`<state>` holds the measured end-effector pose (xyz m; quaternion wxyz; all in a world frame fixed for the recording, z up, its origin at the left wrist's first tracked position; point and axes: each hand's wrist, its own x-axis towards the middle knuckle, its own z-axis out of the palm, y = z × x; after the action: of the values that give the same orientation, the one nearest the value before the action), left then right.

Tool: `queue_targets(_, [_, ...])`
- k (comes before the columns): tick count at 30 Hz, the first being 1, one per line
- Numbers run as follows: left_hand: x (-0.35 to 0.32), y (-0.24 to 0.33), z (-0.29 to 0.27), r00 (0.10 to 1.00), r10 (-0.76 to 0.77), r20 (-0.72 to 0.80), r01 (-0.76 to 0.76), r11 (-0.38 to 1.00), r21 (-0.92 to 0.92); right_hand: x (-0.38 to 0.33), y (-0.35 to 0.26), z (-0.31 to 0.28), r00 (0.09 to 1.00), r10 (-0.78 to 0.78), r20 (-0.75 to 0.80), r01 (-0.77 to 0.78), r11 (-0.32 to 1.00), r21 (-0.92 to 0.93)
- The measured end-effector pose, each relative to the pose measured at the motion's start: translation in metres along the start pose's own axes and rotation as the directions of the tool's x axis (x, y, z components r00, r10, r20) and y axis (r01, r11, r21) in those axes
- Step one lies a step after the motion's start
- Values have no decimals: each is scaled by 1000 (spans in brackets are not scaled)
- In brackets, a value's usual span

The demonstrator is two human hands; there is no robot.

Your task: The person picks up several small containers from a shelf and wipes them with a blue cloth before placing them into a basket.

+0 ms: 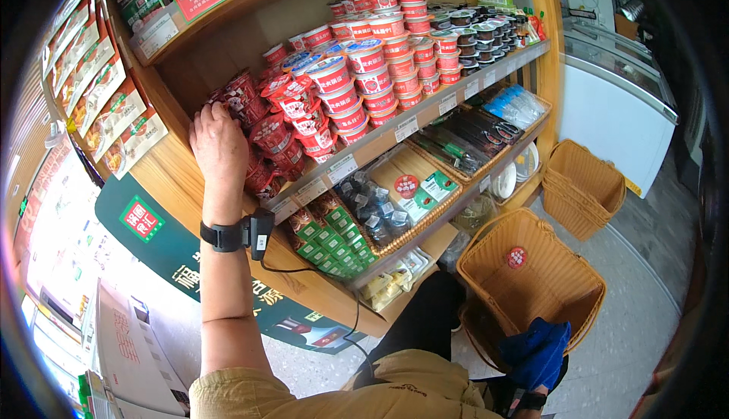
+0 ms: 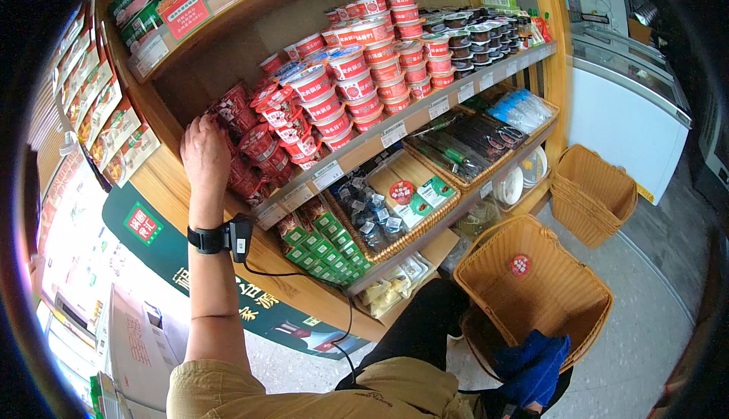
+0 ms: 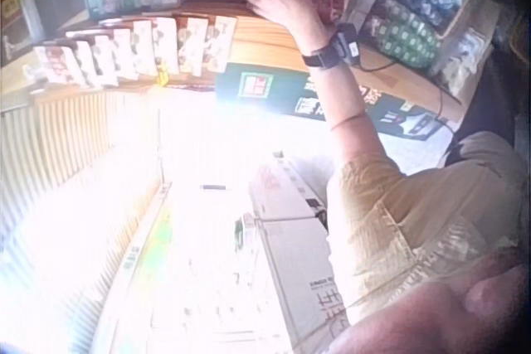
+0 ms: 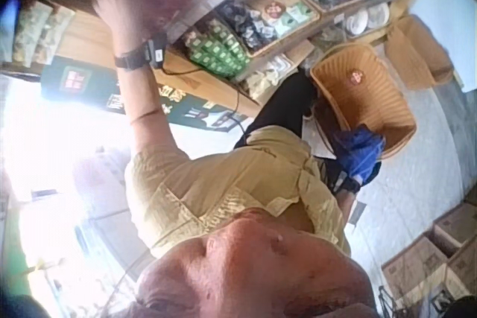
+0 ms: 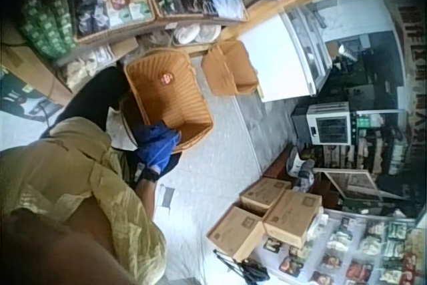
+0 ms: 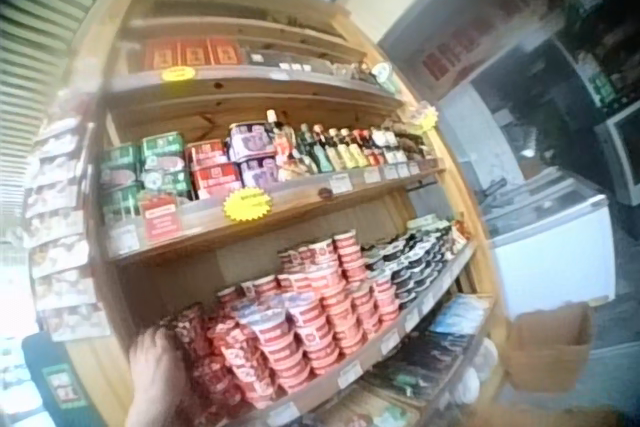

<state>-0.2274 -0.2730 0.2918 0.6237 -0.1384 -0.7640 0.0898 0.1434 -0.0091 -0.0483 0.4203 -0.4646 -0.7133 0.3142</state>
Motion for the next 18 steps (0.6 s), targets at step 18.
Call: queue_targets(18, [0,7,-52,973,-8,-230,-65,949,-309,5,-33,-7,757,572,316,-621,477,622])
